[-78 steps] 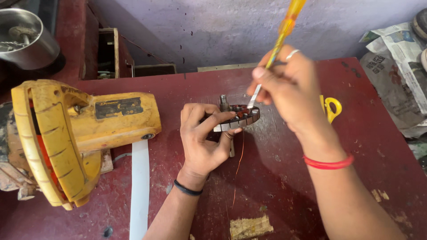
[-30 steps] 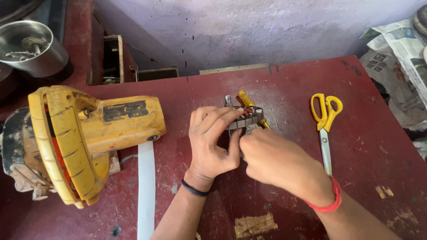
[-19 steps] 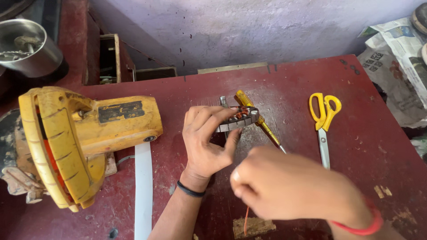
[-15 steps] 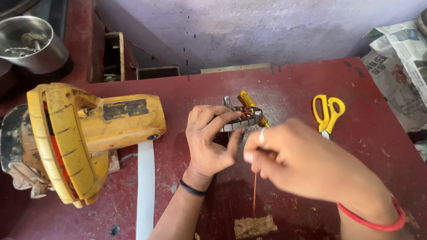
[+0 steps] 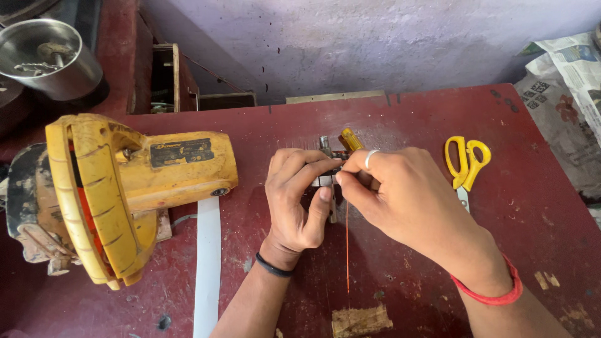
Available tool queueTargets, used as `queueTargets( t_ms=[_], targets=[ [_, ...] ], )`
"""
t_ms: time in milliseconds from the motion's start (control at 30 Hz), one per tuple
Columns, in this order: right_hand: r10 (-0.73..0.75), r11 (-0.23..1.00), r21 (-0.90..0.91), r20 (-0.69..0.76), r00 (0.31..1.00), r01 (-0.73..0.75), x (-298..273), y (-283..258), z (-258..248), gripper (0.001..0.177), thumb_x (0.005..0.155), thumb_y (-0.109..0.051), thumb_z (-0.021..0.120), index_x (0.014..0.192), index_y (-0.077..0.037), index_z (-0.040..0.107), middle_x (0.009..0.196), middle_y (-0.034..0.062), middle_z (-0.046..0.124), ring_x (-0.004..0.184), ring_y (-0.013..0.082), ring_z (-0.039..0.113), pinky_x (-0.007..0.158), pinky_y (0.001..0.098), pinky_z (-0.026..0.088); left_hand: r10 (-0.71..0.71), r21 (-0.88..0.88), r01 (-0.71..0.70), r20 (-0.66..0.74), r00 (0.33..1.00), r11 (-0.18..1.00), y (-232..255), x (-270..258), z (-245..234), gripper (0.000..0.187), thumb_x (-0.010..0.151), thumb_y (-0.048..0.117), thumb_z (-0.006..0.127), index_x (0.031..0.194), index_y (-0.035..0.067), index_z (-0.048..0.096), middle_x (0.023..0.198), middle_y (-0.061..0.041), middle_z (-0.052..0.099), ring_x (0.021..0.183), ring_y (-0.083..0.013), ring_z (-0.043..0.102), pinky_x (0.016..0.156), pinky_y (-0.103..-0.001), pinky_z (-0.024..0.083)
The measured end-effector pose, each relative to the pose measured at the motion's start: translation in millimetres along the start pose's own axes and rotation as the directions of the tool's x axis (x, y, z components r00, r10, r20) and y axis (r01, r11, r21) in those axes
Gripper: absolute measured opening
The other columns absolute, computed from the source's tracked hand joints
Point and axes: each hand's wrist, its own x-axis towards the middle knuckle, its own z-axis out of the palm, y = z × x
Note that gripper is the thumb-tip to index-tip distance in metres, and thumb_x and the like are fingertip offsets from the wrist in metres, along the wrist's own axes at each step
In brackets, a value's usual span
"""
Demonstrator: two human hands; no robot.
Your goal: The person winds copper wire around a motor armature held in a yellow bench vise. They use a yellow-handled screwdriver to press and arrange the wire into the armature slots while rotating the component by hand.
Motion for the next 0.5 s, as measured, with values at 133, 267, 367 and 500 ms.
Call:
queueTargets(
  t_ms=[133,267,367,500],
  targets=[
    [0.134,0.990,-0.051,0.013,0.991,-0.133,-0.5,1.8,-0.5,0.012,0.091,-0.015,0.073,0.091,-0.004,0.077,0.056,0.0105,0.064,0.043,0.0215,0.059,0.041,0.0359,0.041,-0.002,0.038,0.002,-0.004,1.000,0.999,-0.5,1.2,1.4,0.029,0.091,0.027,0.066,0.110,0.006,0.074,0.109,-0.009,0.071,0.107,-0.0298,0.062,0.100,-0.041,0.047],
    [-0.071,0.997,-0.027,-0.084,0.994,0.069,0.7,3.8,0.7,0.011,0.088,-0.011,0.071,0.088,0.000,0.072,0.060,0.0128,0.068,0.043,0.0184,0.065,0.042,0.0317,0.045,0.022,0.041,-0.022,-0.006,1.000,0.999,0.1,1.2,1.1,0.031,0.093,0.028,0.067,0.114,0.005,0.071,0.111,-0.010,0.070,0.108,-0.0299,0.062,0.100,-0.040,0.047],
    [-0.003,0.998,-0.065,-0.049,0.999,0.000,2.7,7.3,-1.7,0.011,0.087,-0.012,0.072,0.088,-0.002,0.074,0.055,0.0138,0.067,0.040,0.0196,0.064,0.041,0.0336,0.043,0.020,0.035,-0.020,0.003,1.000,0.999,-0.1,0.8,-0.2,0.033,0.094,0.028,0.066,0.117,0.005,0.070,0.112,-0.009,0.070,0.107,-0.0292,0.062,0.098,-0.038,0.047],
    [0.040,0.997,-0.059,-0.039,0.998,-0.042,4.4,13.7,-6.1,0.012,0.086,-0.014,0.072,0.088,-0.002,0.075,0.056,0.0126,0.068,0.042,0.0189,0.062,0.041,0.0329,0.044,0.016,0.037,-0.016,-0.003,1.000,0.999,-0.1,2.1,0.8,0.032,0.093,0.026,0.068,0.118,0.005,0.070,0.112,-0.009,0.071,0.103,-0.0277,0.062,0.097,-0.037,0.047]
  ],
)
